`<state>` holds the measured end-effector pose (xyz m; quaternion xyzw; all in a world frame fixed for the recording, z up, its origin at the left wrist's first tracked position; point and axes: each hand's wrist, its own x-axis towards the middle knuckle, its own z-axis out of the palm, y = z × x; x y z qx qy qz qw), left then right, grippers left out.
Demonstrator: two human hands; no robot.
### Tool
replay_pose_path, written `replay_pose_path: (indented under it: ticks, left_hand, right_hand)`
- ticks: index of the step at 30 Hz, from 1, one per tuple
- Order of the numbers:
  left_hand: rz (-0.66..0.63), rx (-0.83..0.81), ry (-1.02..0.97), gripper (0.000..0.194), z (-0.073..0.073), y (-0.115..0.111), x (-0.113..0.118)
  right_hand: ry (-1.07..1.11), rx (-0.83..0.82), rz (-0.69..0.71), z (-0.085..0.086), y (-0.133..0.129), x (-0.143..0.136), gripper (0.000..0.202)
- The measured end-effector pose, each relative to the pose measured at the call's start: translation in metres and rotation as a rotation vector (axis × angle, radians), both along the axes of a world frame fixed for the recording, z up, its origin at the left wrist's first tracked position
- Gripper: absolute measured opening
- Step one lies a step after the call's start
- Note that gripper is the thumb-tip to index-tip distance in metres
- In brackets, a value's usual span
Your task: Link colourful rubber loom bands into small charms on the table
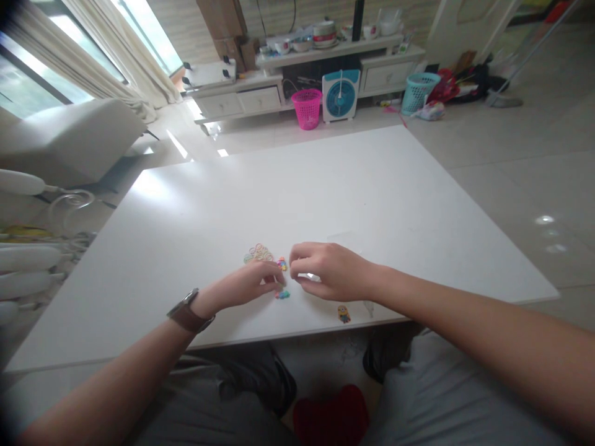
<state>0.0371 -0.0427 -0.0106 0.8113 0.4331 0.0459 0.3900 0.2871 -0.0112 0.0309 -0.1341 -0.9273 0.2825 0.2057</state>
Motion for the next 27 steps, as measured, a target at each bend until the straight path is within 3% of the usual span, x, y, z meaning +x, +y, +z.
replay_pose_path:
  ticks: [4,27]
  left_hand:
    - [-0.014,0.055,0.009,0.023,-0.0018,-0.0005,-0.0006]
    - [-0.019,0.018,-0.014,0.021,-0.0029,-0.0015,-0.0014]
  right_hand:
    - [-0.006,-0.003,0.004,-0.0002,0.0002,-0.0001,0.014]
    - [-0.048,0.018,-0.030,0.0020,0.0032,0.0032,0.014]
